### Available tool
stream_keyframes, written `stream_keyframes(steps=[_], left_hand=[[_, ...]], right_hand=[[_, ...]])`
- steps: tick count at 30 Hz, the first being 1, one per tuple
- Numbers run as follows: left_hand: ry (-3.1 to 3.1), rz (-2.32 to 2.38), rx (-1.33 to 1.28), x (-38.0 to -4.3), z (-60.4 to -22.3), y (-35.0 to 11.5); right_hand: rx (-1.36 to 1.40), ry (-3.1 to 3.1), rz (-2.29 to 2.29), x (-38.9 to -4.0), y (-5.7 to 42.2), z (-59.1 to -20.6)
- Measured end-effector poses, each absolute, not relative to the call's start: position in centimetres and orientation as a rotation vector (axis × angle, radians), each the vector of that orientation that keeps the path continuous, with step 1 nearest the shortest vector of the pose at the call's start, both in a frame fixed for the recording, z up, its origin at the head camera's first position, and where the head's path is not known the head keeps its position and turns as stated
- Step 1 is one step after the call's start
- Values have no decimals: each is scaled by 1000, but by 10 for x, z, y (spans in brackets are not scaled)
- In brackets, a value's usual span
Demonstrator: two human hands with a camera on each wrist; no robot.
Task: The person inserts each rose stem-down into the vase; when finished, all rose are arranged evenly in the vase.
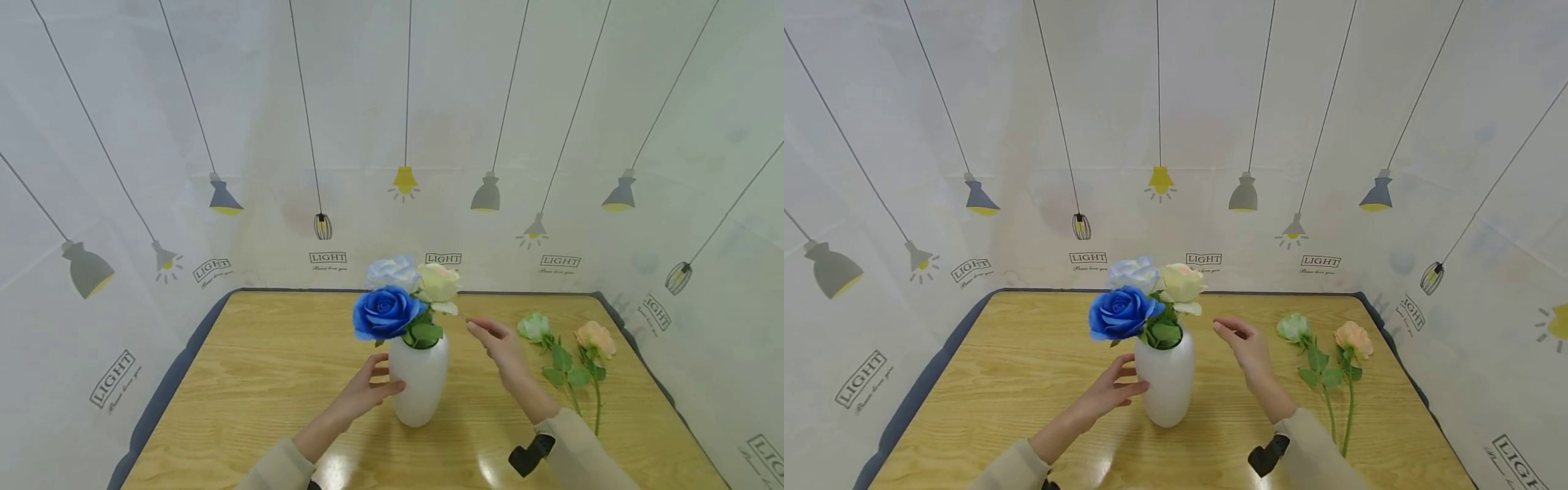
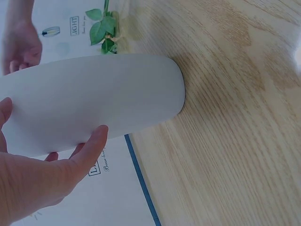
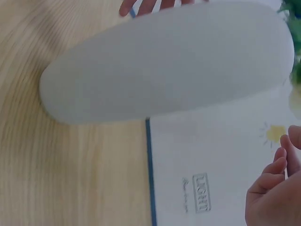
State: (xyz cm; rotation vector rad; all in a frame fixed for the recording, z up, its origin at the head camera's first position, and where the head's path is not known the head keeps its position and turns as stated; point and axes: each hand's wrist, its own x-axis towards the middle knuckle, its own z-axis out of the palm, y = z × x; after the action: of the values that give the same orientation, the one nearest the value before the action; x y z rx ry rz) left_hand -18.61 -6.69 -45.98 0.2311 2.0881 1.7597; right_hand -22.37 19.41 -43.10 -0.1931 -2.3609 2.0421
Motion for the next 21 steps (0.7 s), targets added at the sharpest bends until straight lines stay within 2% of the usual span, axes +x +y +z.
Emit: stream_keyframes(steps=[3, 4, 7, 10, 11, 21], left_hand=[[2079, 1758, 222, -186, -459, -67], [2078, 1758, 221, -186, -459, -67], [2078, 1760, 223, -187, -459, -67], [2083, 1761, 233, -187, -460, -67], [2084, 1761, 235, -187, -460, -67], [2097, 1765, 240, -186, -460, -66]], right_hand=[[-189, -2339, 2032, -224, 211, -445], [-119, -2284, 2082, -232, 223, -463], [-114, -2258, 2084, -229, 238, -473], [-202, -2261, 2052, -228, 251, -479], [-297, -2304, 1986, -219, 249, -469], [-423, -2215, 1880, -223, 306, -504]])
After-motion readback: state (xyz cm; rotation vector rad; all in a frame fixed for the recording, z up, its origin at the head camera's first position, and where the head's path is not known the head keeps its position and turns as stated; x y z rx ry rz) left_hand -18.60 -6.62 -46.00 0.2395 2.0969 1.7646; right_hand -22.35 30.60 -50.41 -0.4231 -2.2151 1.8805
